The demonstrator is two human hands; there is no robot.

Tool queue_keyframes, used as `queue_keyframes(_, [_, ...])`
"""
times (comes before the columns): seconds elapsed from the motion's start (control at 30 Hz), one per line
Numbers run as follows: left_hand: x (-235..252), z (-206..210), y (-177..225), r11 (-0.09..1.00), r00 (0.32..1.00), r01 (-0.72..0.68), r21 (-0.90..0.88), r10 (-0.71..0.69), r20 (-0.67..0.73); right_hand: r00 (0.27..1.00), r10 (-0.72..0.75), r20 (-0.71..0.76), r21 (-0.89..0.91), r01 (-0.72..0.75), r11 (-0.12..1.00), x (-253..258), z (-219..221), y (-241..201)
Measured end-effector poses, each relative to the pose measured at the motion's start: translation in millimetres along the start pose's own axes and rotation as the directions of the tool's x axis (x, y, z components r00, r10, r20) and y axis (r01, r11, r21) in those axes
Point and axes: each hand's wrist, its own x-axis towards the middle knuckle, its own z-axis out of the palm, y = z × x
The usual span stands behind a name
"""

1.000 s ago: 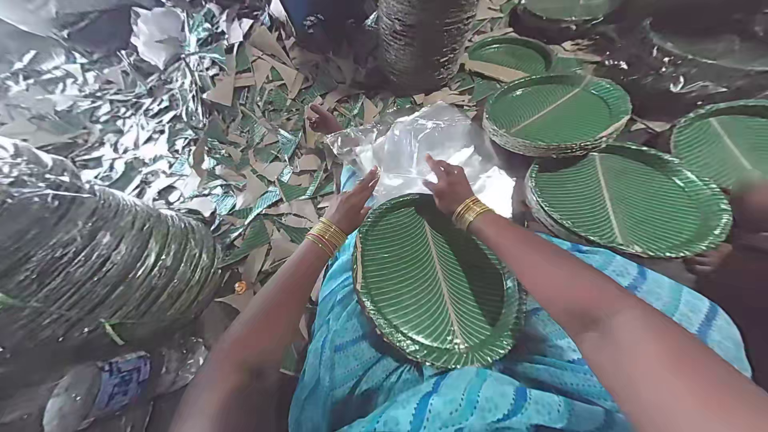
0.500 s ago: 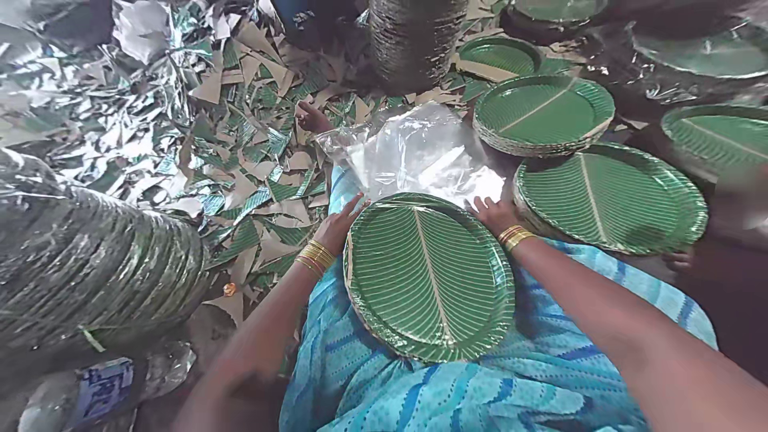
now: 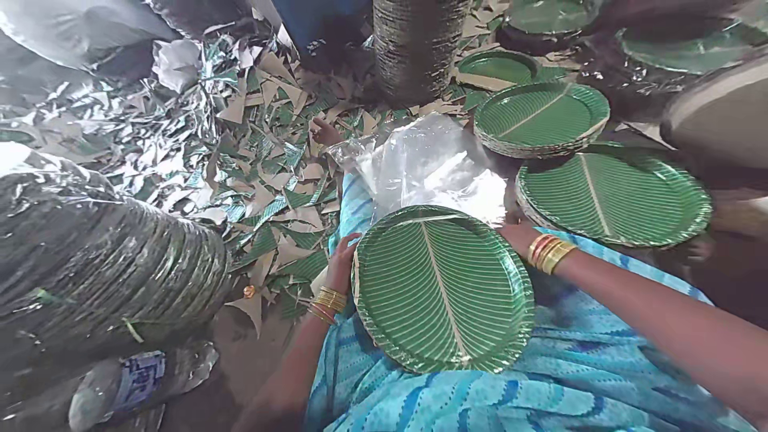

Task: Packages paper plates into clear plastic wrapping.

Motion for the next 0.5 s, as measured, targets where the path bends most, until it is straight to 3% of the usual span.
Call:
queue_keyframes(0.07, [-9.0, -2.4, -6.1, 0.999, 1.0, -0.016, 0.034, 0.017, -0.023, 0.999, 0.014, -0.037, 0.053, -0.012, 0.999, -11.8, -1.8, 7.2])
queue_keyframes(0.13, [-17.7, -9.7, -15.8, 0.938, 0.971, -0.23, 0.258, 0.238, 0.0, 0.996, 0.018, -0.086, 0.11, -0.008, 0.994, -28.3, -5.3, 13.9])
queue_keyframes(0.2, [-29.4, -12.5, -15.1, 0.864, 0.932, -0.35, 0.361, 0.36, 0.041, 0.989, 0.056, -0.136, 0.112, -0.04, 0.993, -48.7, -6.6, 12.5])
queue_keyframes(0.3, [-52.4, -13.1, -4.2, 0.78, 0.875, -0.463, 0.421, 0.478, 0.077, 0.972, 0.114, -0.206, 0.108, -0.093, 0.99, -76.6, -2.0, 7.2])
queue_keyframes(0.4, [-75.6, -8.4, 1.3, 0.683, 0.767, -0.605, 0.41, 0.638, 0.069, 0.962, 0.154, -0.225, 0.137, -0.125, 0.983, -99.5, 9.6, 17.1])
queue_keyframes(0.5, [-104.2, 5.8, 9.1, 0.633, 0.71, -0.674, 0.381, 0.697, 0.097, 0.888, 0.101, -0.448, 0.084, -0.071, 0.994, -126.4, 45.7, 36.7])
